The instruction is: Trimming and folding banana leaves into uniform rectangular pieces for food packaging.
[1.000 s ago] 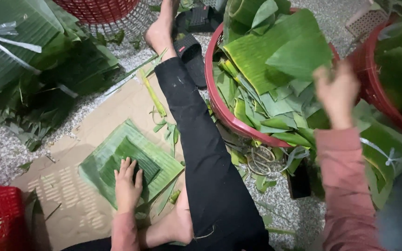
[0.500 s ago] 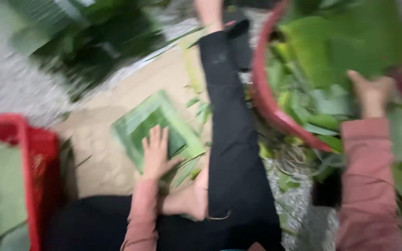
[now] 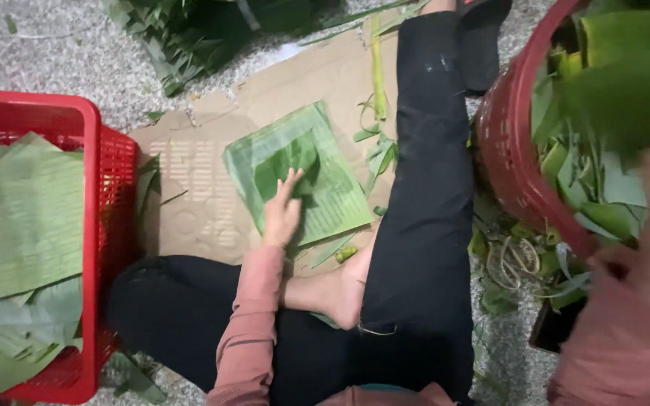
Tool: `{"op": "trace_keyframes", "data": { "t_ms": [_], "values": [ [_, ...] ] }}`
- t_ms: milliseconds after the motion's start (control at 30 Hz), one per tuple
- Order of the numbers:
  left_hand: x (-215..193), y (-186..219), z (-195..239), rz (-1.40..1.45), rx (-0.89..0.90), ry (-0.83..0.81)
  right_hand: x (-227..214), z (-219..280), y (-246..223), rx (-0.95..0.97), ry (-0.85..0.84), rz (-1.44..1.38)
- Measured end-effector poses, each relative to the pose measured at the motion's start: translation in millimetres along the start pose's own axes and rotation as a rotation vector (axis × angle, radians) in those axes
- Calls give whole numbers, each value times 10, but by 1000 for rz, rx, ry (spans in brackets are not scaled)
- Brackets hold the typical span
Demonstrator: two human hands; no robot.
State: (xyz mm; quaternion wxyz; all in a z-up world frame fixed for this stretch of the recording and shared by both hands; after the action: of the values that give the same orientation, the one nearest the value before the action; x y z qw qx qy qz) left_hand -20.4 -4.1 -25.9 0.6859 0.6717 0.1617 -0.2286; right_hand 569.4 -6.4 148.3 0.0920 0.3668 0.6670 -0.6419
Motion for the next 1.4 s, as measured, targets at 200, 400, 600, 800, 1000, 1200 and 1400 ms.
{"op": "trace_keyframes", "data": {
  "t_ms": [200,400,600,800,1000,1200,1400],
  "values": [
    [9,-770,3,374,-657,225,1978,283,-2073,-31,-827,-314],
    [-52,-696,19,613,-508,477,4107,521,-1085,-63,-1038,228],
    [37,-804,74,720,-502,582,4519,529,-1223,-60,-979,589],
    [-53,-502,37,833,-514,644,4216,493,-1253,28,-830,517],
    [11,-672,34,841,-507,661,3754,616,-1708,152,-571,423],
    [90,-789,8,890,-488,682,3805,698,-1686,180,-570,315],
    [95,-764,7,904,-494,698,3837,977,-1575,291,-144,43]
  ]
}}
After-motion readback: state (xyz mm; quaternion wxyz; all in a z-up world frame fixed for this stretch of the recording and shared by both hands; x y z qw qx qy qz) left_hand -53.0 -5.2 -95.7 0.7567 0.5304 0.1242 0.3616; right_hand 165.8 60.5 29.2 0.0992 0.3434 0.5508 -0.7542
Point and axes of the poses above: each hand's wrist, its own z-axis away from the middle knuckle, its own x-axis out of the palm, y = z × x, the point moved 1 cm from there along -z, towards the middle knuckle, and after that the axes turned 3 degrees about x, right-handed, at the moved point
